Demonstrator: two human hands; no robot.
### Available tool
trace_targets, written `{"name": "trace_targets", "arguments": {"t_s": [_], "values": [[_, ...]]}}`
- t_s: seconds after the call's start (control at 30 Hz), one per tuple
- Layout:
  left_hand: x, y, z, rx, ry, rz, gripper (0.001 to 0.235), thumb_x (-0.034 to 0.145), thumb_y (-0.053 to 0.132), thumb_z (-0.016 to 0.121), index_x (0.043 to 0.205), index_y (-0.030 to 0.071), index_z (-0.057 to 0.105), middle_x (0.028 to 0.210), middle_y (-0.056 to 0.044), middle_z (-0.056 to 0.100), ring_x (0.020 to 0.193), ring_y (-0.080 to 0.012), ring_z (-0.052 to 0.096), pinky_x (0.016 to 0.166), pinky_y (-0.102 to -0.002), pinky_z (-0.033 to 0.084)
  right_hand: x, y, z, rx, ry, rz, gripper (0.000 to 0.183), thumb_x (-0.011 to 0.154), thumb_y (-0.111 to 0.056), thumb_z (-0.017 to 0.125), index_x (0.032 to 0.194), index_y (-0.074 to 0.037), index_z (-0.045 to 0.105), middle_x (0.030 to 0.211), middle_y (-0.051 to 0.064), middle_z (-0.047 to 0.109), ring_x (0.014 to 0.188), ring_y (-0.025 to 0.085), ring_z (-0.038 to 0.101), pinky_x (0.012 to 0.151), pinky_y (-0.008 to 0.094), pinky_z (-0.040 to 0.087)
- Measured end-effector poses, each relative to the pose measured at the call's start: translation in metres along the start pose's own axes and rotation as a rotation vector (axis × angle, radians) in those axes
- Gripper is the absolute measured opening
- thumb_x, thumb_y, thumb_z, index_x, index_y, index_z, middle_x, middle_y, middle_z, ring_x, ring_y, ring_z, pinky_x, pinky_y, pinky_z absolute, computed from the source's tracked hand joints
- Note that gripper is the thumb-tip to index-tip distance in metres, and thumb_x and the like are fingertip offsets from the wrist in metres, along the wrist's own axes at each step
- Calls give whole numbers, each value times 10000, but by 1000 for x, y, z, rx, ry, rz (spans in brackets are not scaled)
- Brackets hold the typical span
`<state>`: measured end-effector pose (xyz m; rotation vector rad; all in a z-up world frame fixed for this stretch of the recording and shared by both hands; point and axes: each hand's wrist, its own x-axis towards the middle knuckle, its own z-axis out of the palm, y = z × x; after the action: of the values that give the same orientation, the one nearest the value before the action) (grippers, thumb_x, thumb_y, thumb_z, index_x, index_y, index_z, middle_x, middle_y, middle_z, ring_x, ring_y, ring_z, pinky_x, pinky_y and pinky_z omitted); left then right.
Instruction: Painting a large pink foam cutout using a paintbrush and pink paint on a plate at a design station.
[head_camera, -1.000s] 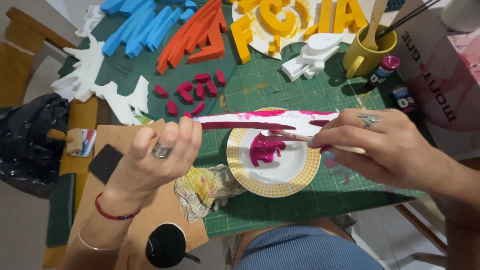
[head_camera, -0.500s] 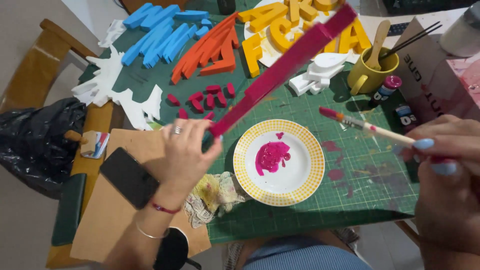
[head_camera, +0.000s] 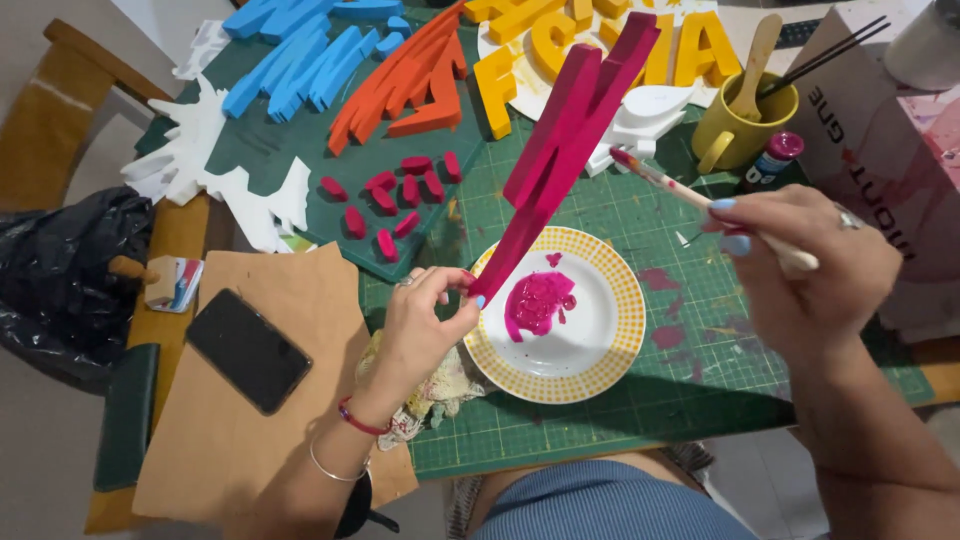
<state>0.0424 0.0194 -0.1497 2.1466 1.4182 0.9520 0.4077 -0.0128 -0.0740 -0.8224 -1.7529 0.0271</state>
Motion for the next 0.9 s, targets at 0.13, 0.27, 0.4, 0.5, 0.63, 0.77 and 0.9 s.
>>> {"name": "trace_targets", "arguments": {"t_s": [0.13, 0.27, 0.4, 0.5, 0.63, 0.77, 0.9], "values": [[-1, -1, 3, -10, -20, -26, 196, 892, 184, 747, 1082, 143, 777, 951, 68, 764, 777, -140, 523, 787, -331, 462, 5, 1, 3, -153, -66, -127, 203, 1175, -32, 597, 1269, 100, 719, 1125, 245, 797, 960, 339, 779, 875, 431, 596], [-2, 2, 4, -69, -55, -103, 232, 881, 190, 743, 1104, 145, 789, 999, 73, 778, 798, -123, 528, 784, -308, 501, 9, 11, 13, -233, -57, -243, 212, 1171, -27, 613, 1260, 119, 739, 1150, 298, 785, 908, 394, 748, 844, 502, 601], [-3, 12, 0, -87, -93, -160, 237, 876, 191, 732, 1100, 148, 797, 1008, 56, 761, 821, -118, 556, 810, -304, 506, 8, 21, 28, -421, -49, -428, 165, 1120, 23, 751, 1275, 71, 779, 1056, 248, 792, 814, 293, 731, 668, 407, 603], [-6, 1, 5, -125, -37, -79, 214, 861, 190, 775, 1067, 134, 790, 961, 8, 780, 809, -161, 621, 808, -333, 517, -8, 26, 47, -492, -56, -505, 131, 1024, -18, 798, 1154, -9, 814, 976, 184, 810, 737, 278, 730, 660, 398, 623], [-9, -23, 12, -157, 27, 12, 196, 853, 209, 830, 1032, 140, 789, 882, -23, 791, 783, -207, 671, 793, -351, 523, 3, -22, 49, -352, -145, -482, 116, 980, -60, 743, 1058, -78, 826, 928, 124, 771, 677, 271, 695, 657, 353, 589], [-8, -23, 9, -167, 15, 5, 199, 863, 220, 831, 1041, 141, 789, 886, -15, 790, 784, -196, 663, 798, -343, 523, -1, -2, 33, -98, -228, -322, 196, 992, -84, 682, 1133, -77, 817, 969, 117, 786, 688, 284, 699, 642, 394, 596], [-9, -7, 0, -167, -78, -25, 221, 855, 147, 786, 1076, 138, 793, 899, 18, 720, 809, -150, 608, 788, -316, 512, 16, 26, 15, 100, -373, -13, 208, 1039, -141, 623, 1192, -85, 752, 962, 71, 812, 688, 206, 727, 578, 335, 560]]}}
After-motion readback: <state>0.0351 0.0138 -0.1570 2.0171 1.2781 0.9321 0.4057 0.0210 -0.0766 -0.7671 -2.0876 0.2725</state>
